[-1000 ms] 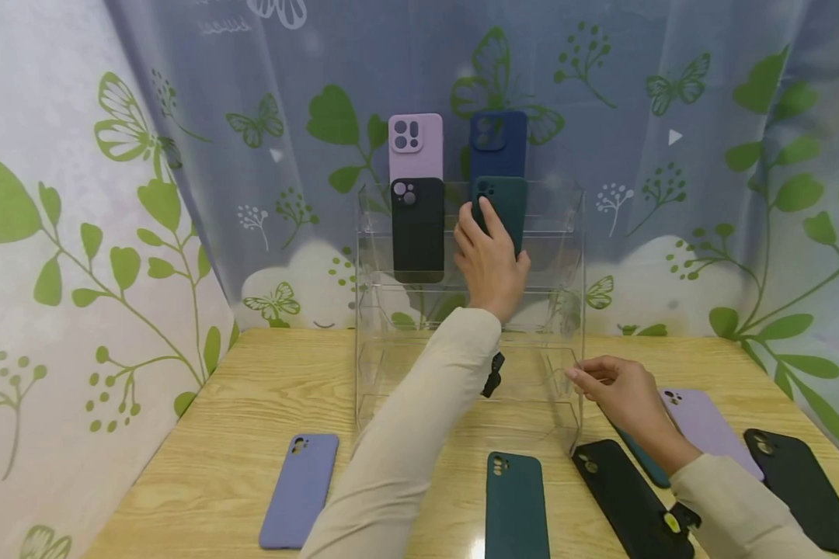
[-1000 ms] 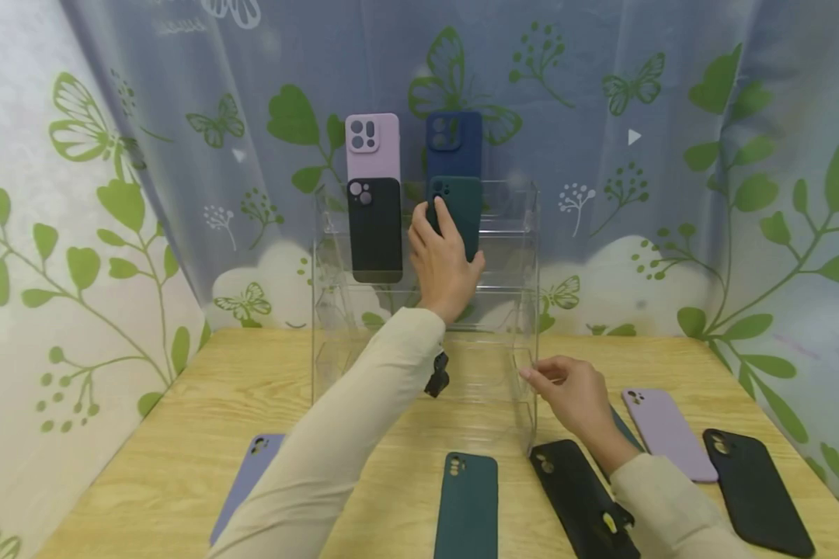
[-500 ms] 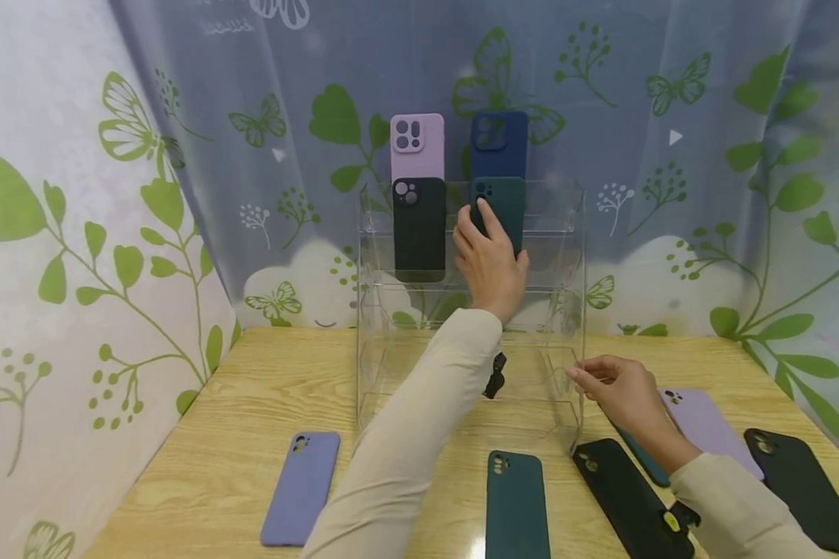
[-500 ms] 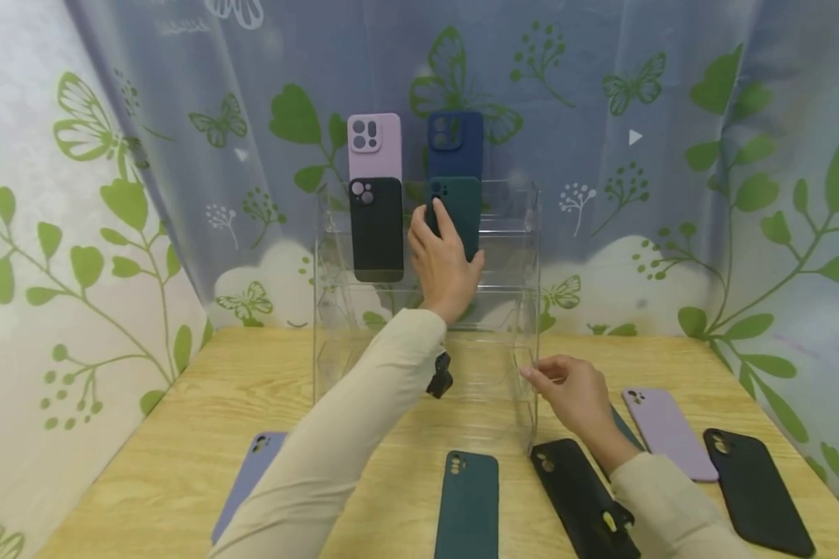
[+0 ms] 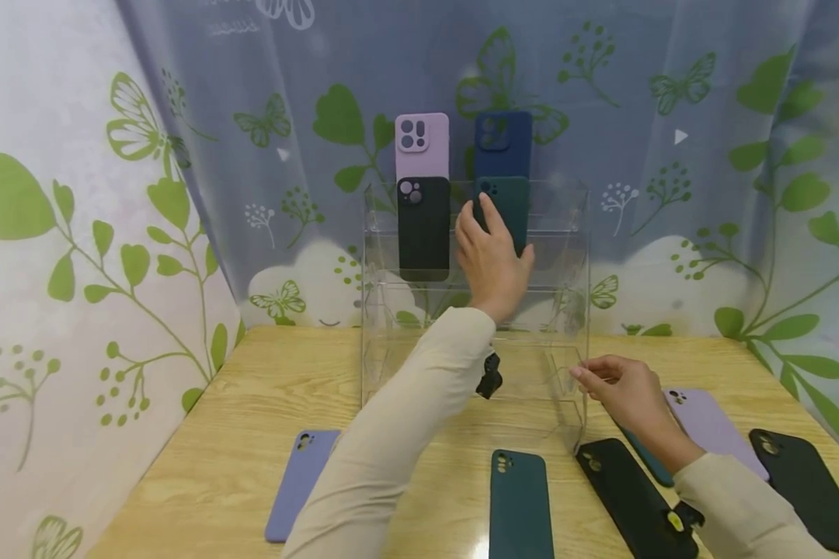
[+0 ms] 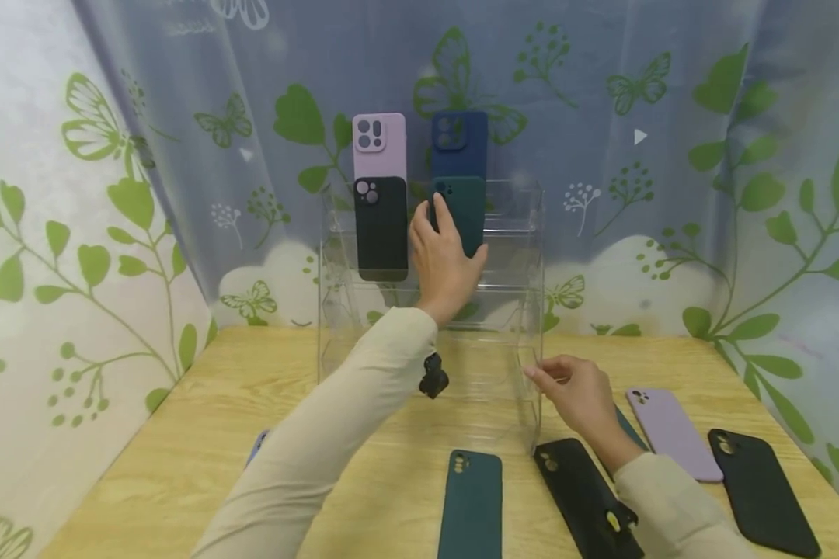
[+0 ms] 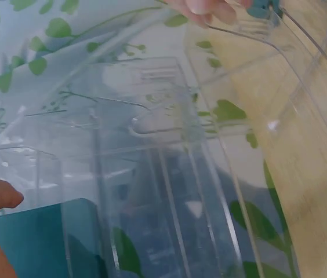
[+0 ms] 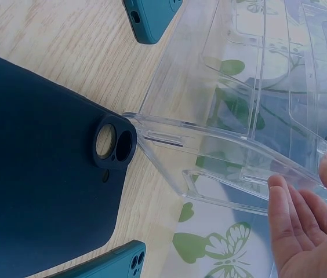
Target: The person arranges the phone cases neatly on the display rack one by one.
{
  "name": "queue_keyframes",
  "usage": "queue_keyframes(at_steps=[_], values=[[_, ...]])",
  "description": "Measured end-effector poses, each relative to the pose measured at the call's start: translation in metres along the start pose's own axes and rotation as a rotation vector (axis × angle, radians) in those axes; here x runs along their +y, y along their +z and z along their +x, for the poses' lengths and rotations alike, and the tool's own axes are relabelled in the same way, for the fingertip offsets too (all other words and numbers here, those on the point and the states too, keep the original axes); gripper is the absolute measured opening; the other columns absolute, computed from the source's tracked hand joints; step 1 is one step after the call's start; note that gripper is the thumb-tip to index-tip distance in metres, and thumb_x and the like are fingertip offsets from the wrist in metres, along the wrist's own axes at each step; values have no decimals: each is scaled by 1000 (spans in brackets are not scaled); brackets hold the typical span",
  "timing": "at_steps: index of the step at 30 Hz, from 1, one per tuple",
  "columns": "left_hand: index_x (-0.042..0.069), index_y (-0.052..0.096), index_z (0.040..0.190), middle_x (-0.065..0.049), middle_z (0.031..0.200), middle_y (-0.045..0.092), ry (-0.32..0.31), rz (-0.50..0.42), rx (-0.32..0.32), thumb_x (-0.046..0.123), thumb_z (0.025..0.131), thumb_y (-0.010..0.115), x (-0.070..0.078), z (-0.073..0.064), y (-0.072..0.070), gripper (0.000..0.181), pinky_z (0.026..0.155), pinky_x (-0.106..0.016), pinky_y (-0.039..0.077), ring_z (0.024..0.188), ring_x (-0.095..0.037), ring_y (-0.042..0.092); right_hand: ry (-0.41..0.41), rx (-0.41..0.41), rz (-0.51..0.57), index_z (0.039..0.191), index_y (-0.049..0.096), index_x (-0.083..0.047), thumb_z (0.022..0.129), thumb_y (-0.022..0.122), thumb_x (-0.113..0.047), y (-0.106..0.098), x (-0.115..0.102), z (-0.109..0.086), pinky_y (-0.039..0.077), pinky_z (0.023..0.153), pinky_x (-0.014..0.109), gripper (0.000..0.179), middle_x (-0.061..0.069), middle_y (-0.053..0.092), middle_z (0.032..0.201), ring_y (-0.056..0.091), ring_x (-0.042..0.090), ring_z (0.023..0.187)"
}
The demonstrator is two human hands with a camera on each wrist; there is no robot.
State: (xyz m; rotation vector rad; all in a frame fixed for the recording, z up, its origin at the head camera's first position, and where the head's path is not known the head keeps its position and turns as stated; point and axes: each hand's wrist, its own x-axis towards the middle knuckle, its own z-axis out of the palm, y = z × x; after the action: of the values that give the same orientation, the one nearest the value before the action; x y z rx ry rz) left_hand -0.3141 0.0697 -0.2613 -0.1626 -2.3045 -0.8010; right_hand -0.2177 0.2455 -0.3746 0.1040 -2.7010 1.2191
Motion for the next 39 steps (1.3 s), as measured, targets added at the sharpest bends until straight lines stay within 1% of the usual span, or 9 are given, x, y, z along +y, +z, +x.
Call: queue_keyframes(at_steps=[4,9,13,16,20,24,27,33,39], values=[[7,17,153,-16,150,26,19,-51,-24,38,86,71,-1,1,-12,92,110,-39,34,140,-27,25,-1,-3,7,119,63,1,92,59,-46,-1,0,0,58,69,33,55,19,68,105,69,25,86],[10,19,154,-12,151,28,43,-102,-103,42,85,71,-1,-3,-32,92,112,-35,31,140,-25,27,9,-8,1,121,63,0,93,58,-47,-2,2,-1,58,69,35,55,19,68,106,69,27,87],[13,18,155,-10,153,26,70,-172,-176,42,85,71,-4,-9,-52,93,112,-38,31,141,-25,24,8,-5,3,121,62,0,93,58,-47,-2,3,0,58,69,35,55,19,68,105,69,26,86],[13,18,154,-10,152,26,94,-206,-212,42,85,72,-12,-15,-67,93,111,-44,31,141,-26,24,5,0,4,120,63,0,93,58,-47,-1,3,0,58,69,34,54,18,69,105,69,25,86],[14,18,155,-10,151,28,93,-207,-263,43,84,72,-32,-24,-84,93,110,-48,31,139,-27,27,6,3,2,119,63,1,93,59,-46,-1,3,0,58,69,33,54,18,69,104,69,25,85],[15,18,155,-11,152,27,63,-217,-312,42,84,72,-58,-35,-98,93,109,-51,31,139,-29,28,4,6,-4,119,63,0,93,59,-47,-1,2,1,58,69,34,54,18,69,103,69,25,85],[14,20,154,-11,152,27,36,-224,-333,41,83,74,-77,-44,-109,93,108,-53,32,138,-30,28,8,7,-5,119,64,0,93,59,-47,-1,1,1,58,68,34,54,17,69,103,69,26,85],[16,25,153,-12,151,28,-20,-231,-359,36,81,77,-115,-65,-127,92,106,-57,33,138,-32,28,14,5,-4,119,63,0,93,59,-47,-1,0,0,58,68,35,54,17,69,103,69,25,85],[11,27,152,-17,150,28,-35,-221,-365,31,79,79,-157,-91,-141,91,107,-58,32,137,-36,29,9,6,-2,119,64,0,93,59,-46,0,1,1,58,69,35,52,17,69,103,69,25,85]])
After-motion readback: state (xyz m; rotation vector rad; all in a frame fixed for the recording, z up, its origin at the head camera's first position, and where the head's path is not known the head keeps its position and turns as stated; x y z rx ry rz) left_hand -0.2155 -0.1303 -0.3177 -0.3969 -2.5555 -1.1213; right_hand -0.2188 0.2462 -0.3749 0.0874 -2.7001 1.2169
